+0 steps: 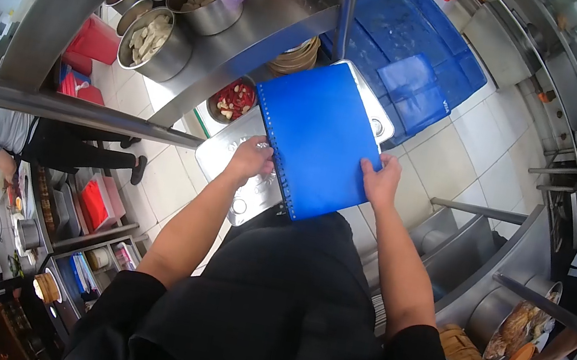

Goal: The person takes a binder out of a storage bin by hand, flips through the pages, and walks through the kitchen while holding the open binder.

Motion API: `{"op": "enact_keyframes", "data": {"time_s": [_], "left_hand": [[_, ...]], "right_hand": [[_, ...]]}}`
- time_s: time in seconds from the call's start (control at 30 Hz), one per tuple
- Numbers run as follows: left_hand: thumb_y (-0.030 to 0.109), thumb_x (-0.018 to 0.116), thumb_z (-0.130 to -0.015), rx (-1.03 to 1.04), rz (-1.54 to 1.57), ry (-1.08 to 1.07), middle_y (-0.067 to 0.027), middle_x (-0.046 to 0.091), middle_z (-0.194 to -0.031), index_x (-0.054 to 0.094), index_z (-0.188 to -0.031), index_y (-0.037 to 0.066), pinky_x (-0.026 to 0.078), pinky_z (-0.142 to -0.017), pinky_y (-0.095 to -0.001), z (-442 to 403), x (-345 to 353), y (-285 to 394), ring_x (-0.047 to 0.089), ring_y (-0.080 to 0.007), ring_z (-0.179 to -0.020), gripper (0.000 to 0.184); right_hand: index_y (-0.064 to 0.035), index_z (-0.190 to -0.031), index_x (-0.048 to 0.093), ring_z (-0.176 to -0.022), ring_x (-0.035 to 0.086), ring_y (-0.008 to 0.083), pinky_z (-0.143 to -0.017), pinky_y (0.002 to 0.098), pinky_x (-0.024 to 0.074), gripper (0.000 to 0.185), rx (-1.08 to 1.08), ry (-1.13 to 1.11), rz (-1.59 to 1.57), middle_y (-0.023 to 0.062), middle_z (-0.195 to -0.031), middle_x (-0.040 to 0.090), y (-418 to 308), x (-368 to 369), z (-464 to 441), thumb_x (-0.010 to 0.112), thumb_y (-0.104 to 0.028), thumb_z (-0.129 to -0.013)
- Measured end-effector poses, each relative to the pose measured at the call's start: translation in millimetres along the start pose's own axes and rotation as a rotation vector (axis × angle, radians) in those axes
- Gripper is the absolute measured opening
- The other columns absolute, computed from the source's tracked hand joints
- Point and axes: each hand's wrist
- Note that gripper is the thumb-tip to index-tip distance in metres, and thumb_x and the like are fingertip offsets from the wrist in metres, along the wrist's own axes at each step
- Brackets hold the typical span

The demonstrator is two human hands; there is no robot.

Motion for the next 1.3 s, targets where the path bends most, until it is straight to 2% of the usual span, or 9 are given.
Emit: {"op": "enact_keyframes", "data": {"time_s": [0.2, 0.3, 0.43, 0.53, 0.6, 0.73, 0.93, 1.17, 1.3], "left_hand": [[0.025, 0.066, -0.096, 0.024, 0.017, 0.001, -0.0181, 0.066, -0.112, 0.039, -0.146, -0.003, 0.057, -0.079, -0.0324, 4.5, -0.4, -3.8, 0.068, -0.0218, -0.093, 0.063], [0.049, 0.067, -0.091, 0.403, -0.277, 0.138, -0.0269, 0.053, -0.139, 0.031, -0.151, -0.006, 0.053, -0.093, -0.0413, 22.3, 10.8, 1.3, 0.059, -0.0344, -0.121, 0.088], [0.068, 0.068, -0.082, 0.284, 0.16, -0.169, -0.0289, 0.03, -0.156, 0.013, -0.157, -0.001, 0.045, -0.104, -0.0446, 83.7, 26.2, 87.5, 0.043, -0.044, -0.136, 0.116], [0.051, 0.07, -0.086, 0.426, -0.031, -0.269, -0.0269, 0.048, -0.144, 0.021, -0.156, -0.002, 0.044, -0.104, -0.0382, 78.9, 21.4, 110.3, 0.049, -0.0343, -0.133, 0.101], [0.019, 0.055, -0.092, 0.35, -0.064, -0.229, -0.0178, 0.061, -0.127, 0.036, -0.149, -0.003, 0.047, -0.097, -0.0345, 79.9, 8.6, 111.5, 0.059, -0.0251, -0.114, 0.064], [0.01, 0.049, -0.094, 0.271, 0.11, -0.289, -0.0119, 0.062, -0.121, 0.04, -0.148, 0.002, 0.049, -0.088, -0.0284, 93.5, -10.0, 107.7, 0.059, -0.0162, -0.103, 0.056], [0.011, 0.05, -0.093, 0.274, 0.069, -0.249, -0.0048, 0.062, -0.103, 0.041, -0.147, 0.004, 0.049, -0.067, -0.026, 99.8, -12.5, 108.2, 0.058, -0.0114, -0.081, 0.055], [0.015, 0.052, -0.093, 0.204, 0.063, -0.236, -0.0027, 0.061, -0.096, 0.043, -0.145, 0.007, 0.047, -0.057, -0.0255, 113.5, -17.4, 109.2, 0.056, -0.0097, -0.072, 0.054], [0.034, 0.056, -0.096, 0.202, -0.009, -0.252, -0.0119, 0.061, -0.119, 0.037, -0.151, 0.008, 0.054, -0.072, -0.034, 121.6, 0.0, 117.5, 0.062, -0.0201, -0.099, 0.063]], "right_hand": [[-0.0017, -0.093, 0.06, -0.081, 0.064, 0.0217, -0.073, 0.0354, 0.052, 0.023, 0.086, -0.169, -0.092, 0.0107, -0.085, 0.064, -44.2, -35.4, -6.8, 0.075, -0.015, -0.083], [-0.0041, -0.089, 0.057, -0.076, 0.061, 0.0128, -0.067, 0.0286, 0.0497, 0.021, 0.161, -0.476, -0.338, 0.0037, -0.079, 0.061, -119.7, -74.5, 10.4, 0.075, -0.014, -0.084], [-0.0083, -0.099, 0.055, -0.079, 0.058, 0.0071, -0.067, 0.0241, 0.0469, 0.021, 0.067, -0.795, -0.342, 0.0006, -0.085, 0.061, -178.7, -70.1, 38.2, 0.073, -0.012, -0.089], [-0.0033, -0.114, 0.059, -0.104, 0.064, 0.0272, -0.088, 0.0384, 0.0519, 0.04, -0.347, -0.92, -0.457, 0.0184, -0.129, 0.057, -185.8, -45.1, 76.1, 0.076, -0.027, -0.086], [-0.0024, -0.115, 0.063, -0.111, 0.062, 0.0316, -0.094, 0.0406, 0.0504, 0.043, -0.483, -0.919, -0.396, 0.0213, -0.139, 0.05, -183.3, -50.7, 86.5, 0.078, -0.03, -0.085], [-0.0028, -0.106, 0.068, -0.118, 0.058, 0.0385, -0.102, 0.0441, 0.0454, 0.033, -0.398, -0.347, -0.169, 0.0218, -0.123, 0.061, -98.6, -39.8, 55.9, 0.077, -0.024, -0.083], [0.0015, -0.135, 0.05, -0.113, 0.061, 0.0372, -0.096, 0.0429, 0.0485, 0.068, -0.319, 0.297, 0.468, 0.0267, -0.121, 0.062, -17.6, -35.1, -25.4, 0.077, -0.027, -0.08], [0.0035, -0.123, 0.061, -0.093, 0.07, 0.031, -0.087, 0.0386, 0.0535, 0.052, 0.045, -0.281, -0.036, 0.0205, -0.103, 0.071, -31.3, -58.6, -29.4, 0.076, -0.021, -0.08], [0.0032, -0.118, 0.064, -0.09, 0.07, 0.0274, -0.084, 0.0382, 0.0538, 0.047, 0.188, -0.509, -0.248, 0.0182, -0.1, 0.071, -31.6, -61.4, -1.6, 0.076, -0.019, -0.079]]}}
Point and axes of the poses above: each hand's wrist, its own z-axis away from the middle knuckle, its own x-axis out of the palm, y = z × x
